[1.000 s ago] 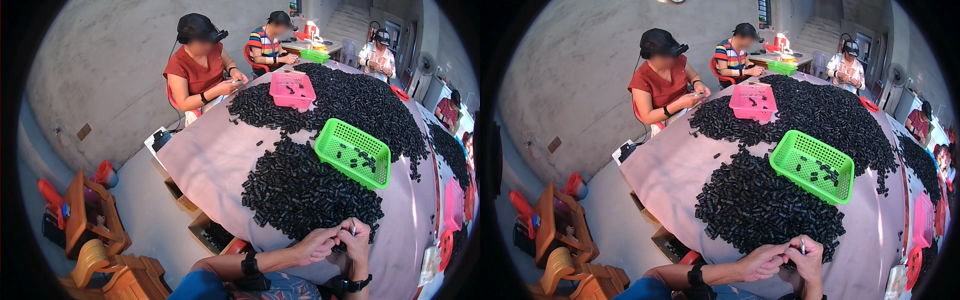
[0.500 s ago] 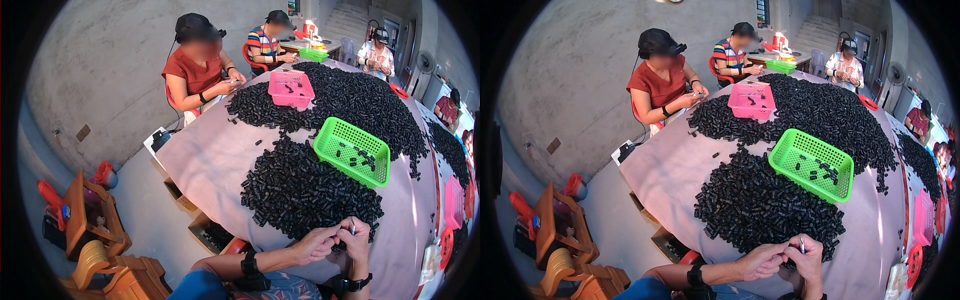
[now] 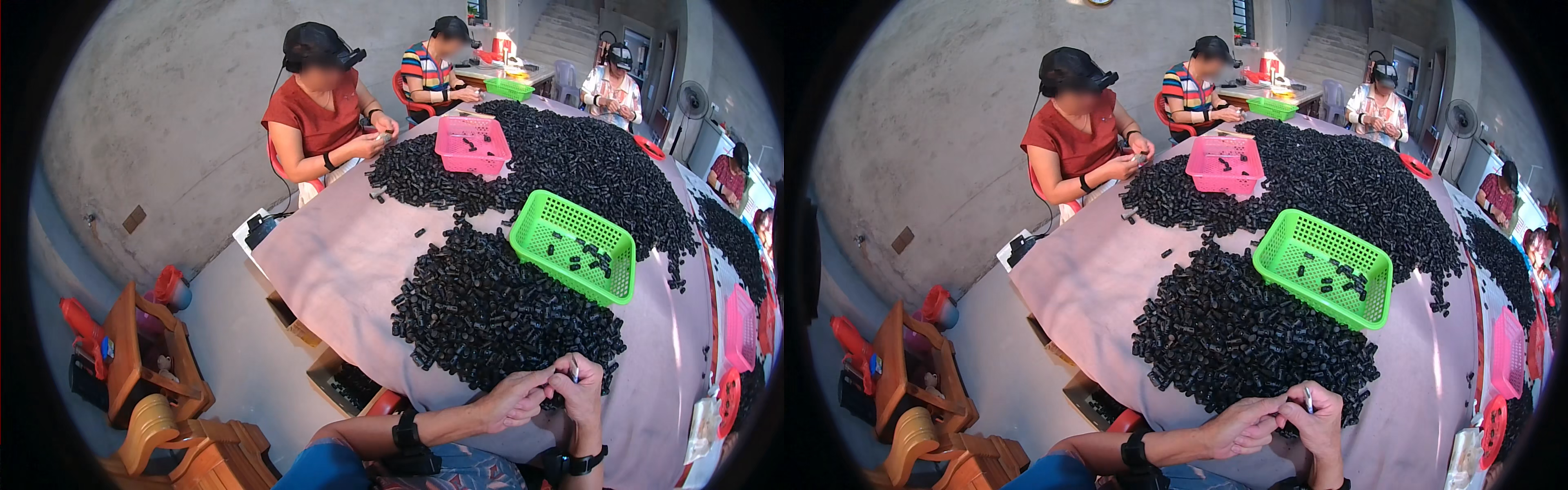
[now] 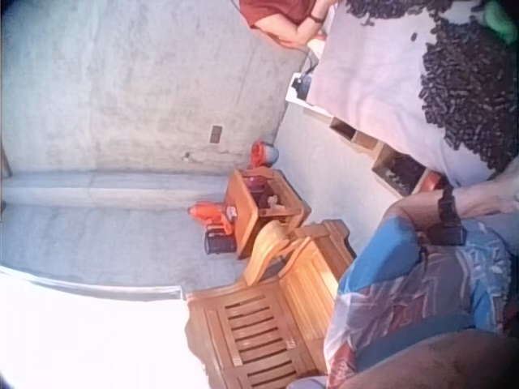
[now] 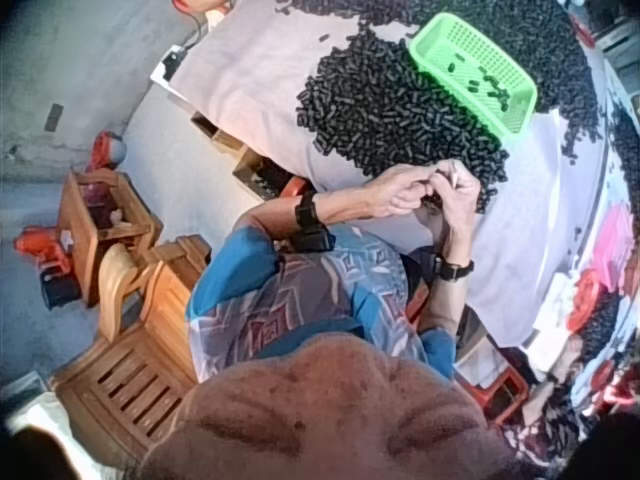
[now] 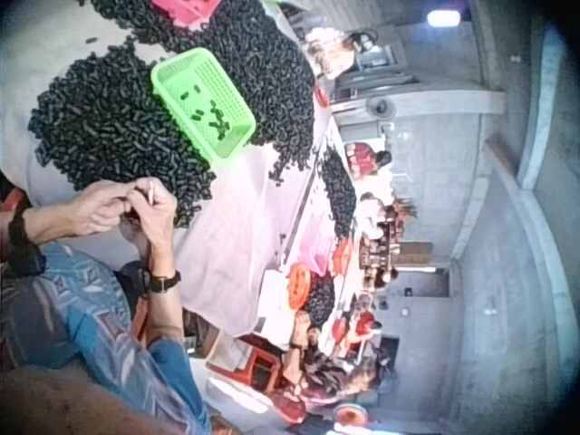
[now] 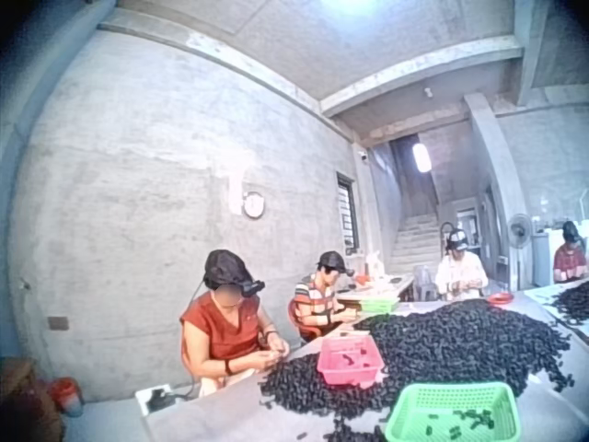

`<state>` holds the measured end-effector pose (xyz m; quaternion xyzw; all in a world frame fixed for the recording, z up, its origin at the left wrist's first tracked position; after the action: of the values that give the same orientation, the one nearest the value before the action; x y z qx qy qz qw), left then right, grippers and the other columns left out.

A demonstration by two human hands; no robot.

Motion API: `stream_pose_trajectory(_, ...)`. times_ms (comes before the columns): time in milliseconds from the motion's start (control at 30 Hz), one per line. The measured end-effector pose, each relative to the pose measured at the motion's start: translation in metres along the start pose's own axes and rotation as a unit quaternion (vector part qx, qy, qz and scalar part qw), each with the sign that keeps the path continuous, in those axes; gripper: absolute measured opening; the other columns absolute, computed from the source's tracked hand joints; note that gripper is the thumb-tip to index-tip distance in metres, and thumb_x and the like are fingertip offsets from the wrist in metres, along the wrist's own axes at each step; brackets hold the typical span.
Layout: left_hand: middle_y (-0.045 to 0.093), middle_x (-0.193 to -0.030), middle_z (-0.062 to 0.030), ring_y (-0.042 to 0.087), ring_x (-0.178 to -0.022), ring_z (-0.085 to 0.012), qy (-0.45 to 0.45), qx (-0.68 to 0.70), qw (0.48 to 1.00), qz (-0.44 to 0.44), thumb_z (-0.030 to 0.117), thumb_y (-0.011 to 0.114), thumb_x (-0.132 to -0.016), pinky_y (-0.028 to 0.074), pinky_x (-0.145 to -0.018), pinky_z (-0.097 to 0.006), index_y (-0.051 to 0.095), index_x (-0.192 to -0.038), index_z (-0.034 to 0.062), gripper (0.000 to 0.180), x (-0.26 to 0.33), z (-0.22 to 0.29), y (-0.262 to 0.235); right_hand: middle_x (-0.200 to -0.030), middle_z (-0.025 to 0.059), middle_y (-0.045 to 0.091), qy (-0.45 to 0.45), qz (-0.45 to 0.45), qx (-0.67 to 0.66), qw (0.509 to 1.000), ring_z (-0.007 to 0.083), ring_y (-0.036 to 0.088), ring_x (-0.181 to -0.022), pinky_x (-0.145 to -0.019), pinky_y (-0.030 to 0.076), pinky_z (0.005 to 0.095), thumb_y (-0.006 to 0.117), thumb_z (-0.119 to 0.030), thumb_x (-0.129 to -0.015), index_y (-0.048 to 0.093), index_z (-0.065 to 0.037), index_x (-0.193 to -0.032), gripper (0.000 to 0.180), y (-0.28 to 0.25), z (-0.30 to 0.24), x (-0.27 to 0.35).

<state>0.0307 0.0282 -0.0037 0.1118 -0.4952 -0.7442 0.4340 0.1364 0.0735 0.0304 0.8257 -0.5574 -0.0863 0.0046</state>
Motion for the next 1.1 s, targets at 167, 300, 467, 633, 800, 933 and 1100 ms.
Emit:
stream_pose_trajectory(167, 0.025, -0.045, 0.0079, 0.021, -0.033, -0.0022, 0.001, 0.002, 1.0, 0.004, 0.041, 0.04, -0.095, 0.015, -0.029, -0.018, 0.048, -0.081, 0.0057, 0.039, 0.0012, 0.0009, 0.0014, -0.068, 0.0095, 0.062, -0.002, -0.004, 0.003, 1.0, 0.0131, 0.059, -0.056, -0.052, 0.046, 0.0226, 0.064, 0.003, -0.077, 0.057, 0.004, -0.08, 0.008, 0.0001, -0.0003, -0.0004)
stream_pose_trajectory(300, 0.025, -0.046, 0.008, 0.021, -0.033, -0.0021, -0.003, 0.003, 1.0, 0.011, 0.041, 0.04, -0.095, 0.016, -0.029, -0.018, 0.048, -0.081, 0.006, 0.039, 0.0014, 0.0007, 0.0011, -0.068, 0.009, 0.061, 0.0, -0.001, 0.007, 1.0, 0.0126, 0.059, -0.056, -0.052, 0.046, 0.0223, 0.063, 0.003, -0.077, 0.057, 0.004, -0.079, 0.007, 0.0011, -0.0012, -0.0005)
stream_pose_trajectory(467, 0.026, -0.045, 0.008, 0.021, -0.033, -0.002, -0.005, 0.003, 1.0, 0.009, 0.041, 0.04, -0.095, 0.016, -0.029, -0.018, 0.048, -0.08, 0.0061, 0.039, 0.0005, -0.0002, -0.0001, -0.067, 0.0086, 0.061, 0.002, 0.001, 0.001, 1.0, 0.0125, 0.059, -0.056, -0.052, 0.046, 0.0223, 0.063, 0.004, -0.076, 0.057, 0.004, -0.079, 0.006, 0.0014, -0.0021, -0.0004)
stream_pose_trajectory(633, 0.026, -0.045, 0.0079, 0.022, -0.033, -0.0021, 0.003, 0.004, 1.0, -0.001, 0.04, 0.041, -0.095, 0.016, -0.029, -0.018, 0.048, -0.08, 0.0059, 0.038, -0.0008, -0.0004, -0.0006, -0.068, 0.0081, 0.06, -0.007, -0.002, 0.006, 1.0, 0.0123, 0.058, -0.056, -0.051, 0.045, 0.0221, 0.064, 0.006, -0.074, 0.056, 0.003, -0.079, 0.01, -0.0006, 0.0007, 0.0)
stream_pose_trajectory(800, 0.027, -0.045, 0.0077, 0.022, -0.033, -0.0026, 0.017, -0.009, 1.0, 0.02, 0.039, 0.041, -0.096, 0.017, -0.029, -0.018, 0.048, -0.08, 0.006, 0.037, -0.0007, 0.0003, -0.0013, -0.071, 0.0079, 0.061, -0.005, -0.008, 0.029, 1.0, 0.0118, 0.057, -0.057, -0.052, 0.045, 0.0218, 0.064, 0.006, -0.075, 0.056, 0.003, -0.08, 0.01, -0.0007, 0.0017, -0.0001)
stream_pose_trajectory(933, 0.027, -0.045, 0.0076, 0.023, -0.033, -0.0026, 0.018, -0.006, 0.999, 0.028, 0.038, 0.041, -0.096, 0.017, -0.029, -0.018, 0.048, -0.08, 0.006, 0.037, -0.0017, -0.0001, -0.0025, -0.072, 0.0077, 0.061, 0.003, 0.0, 0.015, 1.0, 0.0105, 0.057, -0.059, -0.053, 0.045, 0.0214, 0.064, 0.005, -0.076, 0.056, 0.003, -0.079, 0.009, 0.0015, 0.0002, -0.0003)
stream_pose_trajectory(1100, 0.031, -0.05, 0.0074, 0.025, -0.037, -0.0025, 0.031, -0.019, 0.999, 0.018, 0.037, 0.043, -0.095, 0.018, -0.032, -0.018, 0.049, -0.084, 0.0086, 0.031, -0.0023, 0.001, -0.005, -0.071, 0.0063, 0.06, -0.003, 0.008, 0.037, 0.999, 0.0094, 0.056, -0.06, -0.055, 0.045, 0.021, 0.063, 0.004, -0.077, 0.057, 0.003, -0.081, 0.007, 0.0008, -0.0002, -0.0001)
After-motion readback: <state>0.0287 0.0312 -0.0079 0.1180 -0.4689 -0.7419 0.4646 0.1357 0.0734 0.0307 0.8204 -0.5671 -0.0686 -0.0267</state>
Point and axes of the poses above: each hand's wrist, its own x-axis away from the middle knuckle, its own y-axis out of the palm, z = x × y, the point moved 5 cm from there along -x, towards the middle knuckle
